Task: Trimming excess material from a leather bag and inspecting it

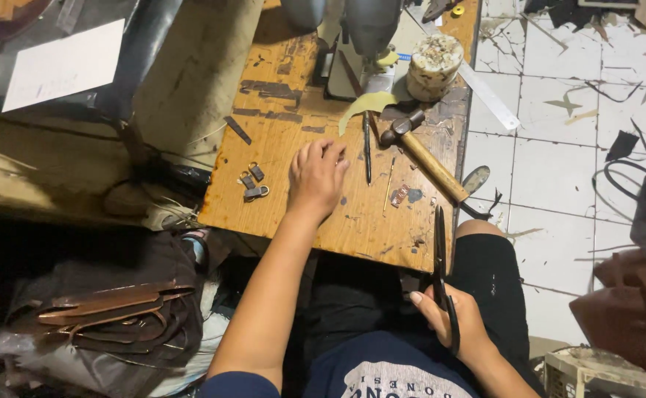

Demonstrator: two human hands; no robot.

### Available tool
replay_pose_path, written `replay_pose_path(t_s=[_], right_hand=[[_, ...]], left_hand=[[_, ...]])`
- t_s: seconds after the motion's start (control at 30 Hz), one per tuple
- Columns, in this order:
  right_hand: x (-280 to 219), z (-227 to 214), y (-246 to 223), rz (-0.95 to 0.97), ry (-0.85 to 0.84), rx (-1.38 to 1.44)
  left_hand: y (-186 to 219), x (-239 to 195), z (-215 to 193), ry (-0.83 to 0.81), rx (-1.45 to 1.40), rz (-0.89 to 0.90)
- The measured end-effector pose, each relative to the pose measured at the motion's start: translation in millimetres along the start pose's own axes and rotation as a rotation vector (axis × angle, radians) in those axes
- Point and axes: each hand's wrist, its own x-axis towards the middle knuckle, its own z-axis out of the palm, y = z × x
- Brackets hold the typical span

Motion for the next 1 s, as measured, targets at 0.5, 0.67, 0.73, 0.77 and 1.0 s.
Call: replay_pose_path(t_s=[0.5,0.67,0.73,0.77,1.0], right_hand=[[1.0,-2.1,5.6,0.108,0.014,-0.010],[2.8,2.8,5.2,-0.040,0.015,0.017],[2.0,2.9,5.7,-0.052,0.019,0.027],[2.0,3.0,7.1,0.008,0.024,0.007],[0.7,1.8,14.6,0.033,0.042,-0.018]], left_hand=[[-122.0,-23.2,-68.9,-0.068,0.238,-0.362],[-138.3,-29.5,-68.4,-0.052,0.142,-0.290],[-145.3,-31.4,-64.1,0.006,0.149,-0.196],[-136.5,-30.2,-68.7,-0.007,0.173,-0.231],[-109.9,-25.5,-84.0,-0.034,0.226,-0.264]])
